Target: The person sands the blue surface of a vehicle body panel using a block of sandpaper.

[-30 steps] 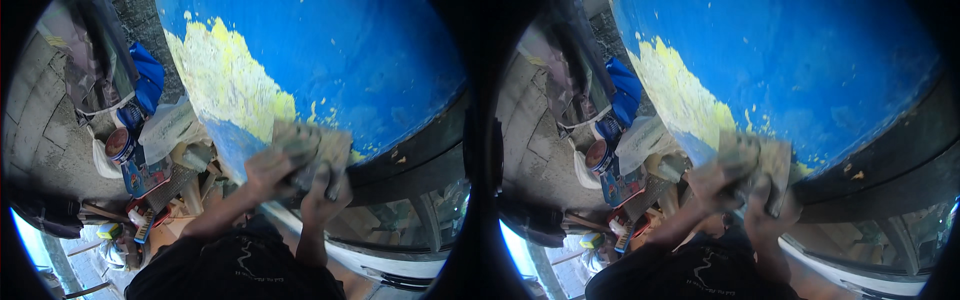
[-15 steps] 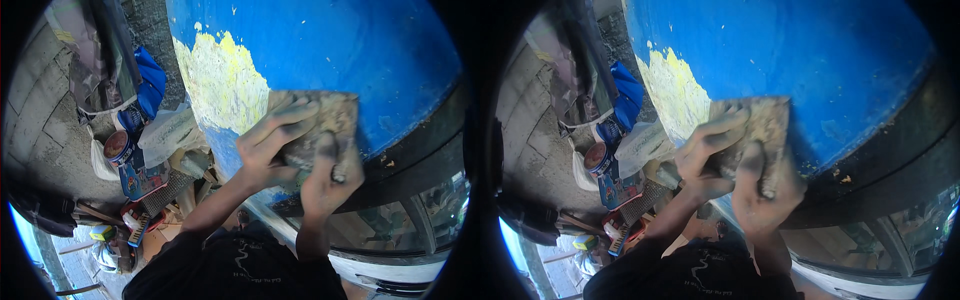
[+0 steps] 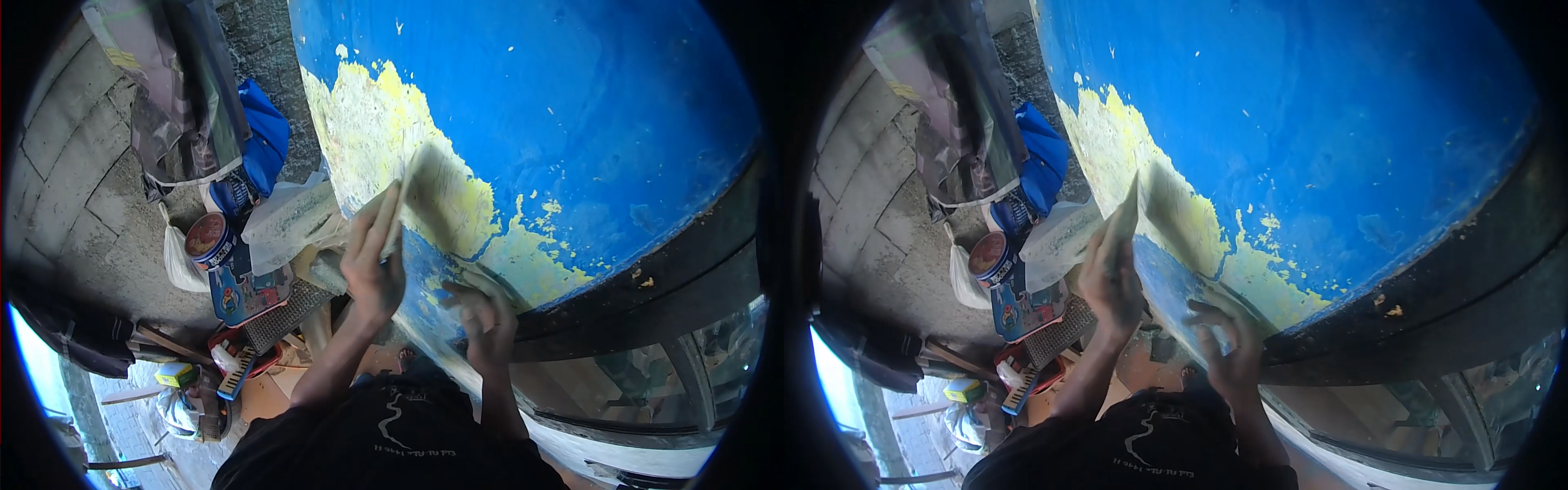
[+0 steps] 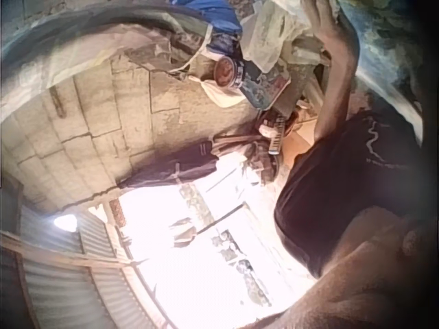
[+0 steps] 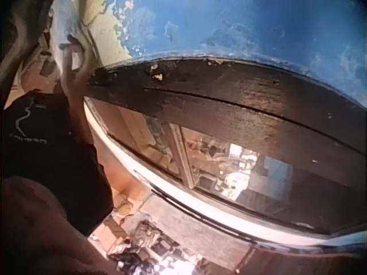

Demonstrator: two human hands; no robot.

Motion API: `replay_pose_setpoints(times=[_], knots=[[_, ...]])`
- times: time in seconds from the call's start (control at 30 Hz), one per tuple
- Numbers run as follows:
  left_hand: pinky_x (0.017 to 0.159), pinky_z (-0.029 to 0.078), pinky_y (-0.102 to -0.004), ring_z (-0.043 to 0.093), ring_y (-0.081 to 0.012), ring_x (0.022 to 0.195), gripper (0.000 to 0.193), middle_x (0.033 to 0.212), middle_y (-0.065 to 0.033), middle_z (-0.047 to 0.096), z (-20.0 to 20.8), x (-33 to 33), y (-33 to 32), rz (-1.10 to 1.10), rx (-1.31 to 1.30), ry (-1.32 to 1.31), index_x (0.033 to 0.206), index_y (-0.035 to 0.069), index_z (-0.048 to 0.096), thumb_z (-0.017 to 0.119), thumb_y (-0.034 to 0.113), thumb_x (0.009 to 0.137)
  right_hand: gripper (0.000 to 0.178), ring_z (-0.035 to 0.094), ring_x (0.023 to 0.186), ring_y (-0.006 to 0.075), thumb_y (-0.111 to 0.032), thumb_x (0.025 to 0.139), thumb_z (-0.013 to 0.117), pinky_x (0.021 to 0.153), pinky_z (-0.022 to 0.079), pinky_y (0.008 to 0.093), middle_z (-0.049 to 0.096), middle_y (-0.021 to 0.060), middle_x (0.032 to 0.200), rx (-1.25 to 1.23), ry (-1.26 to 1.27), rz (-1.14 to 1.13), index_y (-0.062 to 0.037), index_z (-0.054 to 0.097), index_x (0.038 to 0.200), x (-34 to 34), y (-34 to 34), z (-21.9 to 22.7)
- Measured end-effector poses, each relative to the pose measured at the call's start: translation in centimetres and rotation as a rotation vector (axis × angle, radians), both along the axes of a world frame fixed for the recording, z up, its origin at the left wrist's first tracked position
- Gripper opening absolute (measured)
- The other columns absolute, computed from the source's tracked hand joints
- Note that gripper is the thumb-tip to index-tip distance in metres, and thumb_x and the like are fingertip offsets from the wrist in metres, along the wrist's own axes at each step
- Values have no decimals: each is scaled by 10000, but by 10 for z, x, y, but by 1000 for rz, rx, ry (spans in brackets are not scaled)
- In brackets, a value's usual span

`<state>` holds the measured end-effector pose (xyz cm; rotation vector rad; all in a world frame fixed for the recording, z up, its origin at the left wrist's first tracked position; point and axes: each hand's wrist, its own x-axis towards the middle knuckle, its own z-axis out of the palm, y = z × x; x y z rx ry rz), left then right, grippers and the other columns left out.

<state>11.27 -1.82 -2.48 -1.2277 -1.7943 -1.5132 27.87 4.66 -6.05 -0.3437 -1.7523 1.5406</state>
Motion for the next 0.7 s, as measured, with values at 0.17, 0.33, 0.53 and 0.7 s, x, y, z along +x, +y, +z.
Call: replay_pose_setpoints(times=[0.17, 0.33, 0.53, 0.7], knots=[[751, 490, -276, 571, -213, 879, 621, 1004, -119, 580, -2, -12, 8, 8, 183, 24, 1286, 48, 570, 543, -187, 712, 322, 659, 929, 221, -153, 906, 557, 892, 465, 365, 697, 161, 922, -49, -13, -161, 47, 551, 1158, 8, 1, -17], [728, 496, -292, 585, -230, 932, 631, 1032, -127, 568, 11, -7, 2, -142, -109, -211, 1301, 105, 576, 617, -142, 721, 367, 650, 967, 251, -153, 904, 564, 907, 469, 380, 679, 185, 988, -47, -1, -60, 59, 512, 1200, 5, 5, -18], [937, 478, -429, 544, -360, 1128, 575, 1233, -185, 546, 12, 31, -2, -214, -26, 126, 1261, 31, 582, 678, -14, 696, 830, 637, 1002, 335, -217, 656, 798, 905, 502, 417, 620, 240, 1068, 260, 274, -86, 78, 387, 1313, -24, -3, 18], [957, 460, -470, 525, -393, 1157, 515, 1254, -212, 534, -15, 35, 11, -312, -16, 200, 1216, -39, 583, 677, 47, 717, 660, 628, 936, 252, -296, 798, 692, 788, 510, 353, 575, 218, 1110, 280, -85, -193, 126, 437, 1237, -25, -2, 58]])
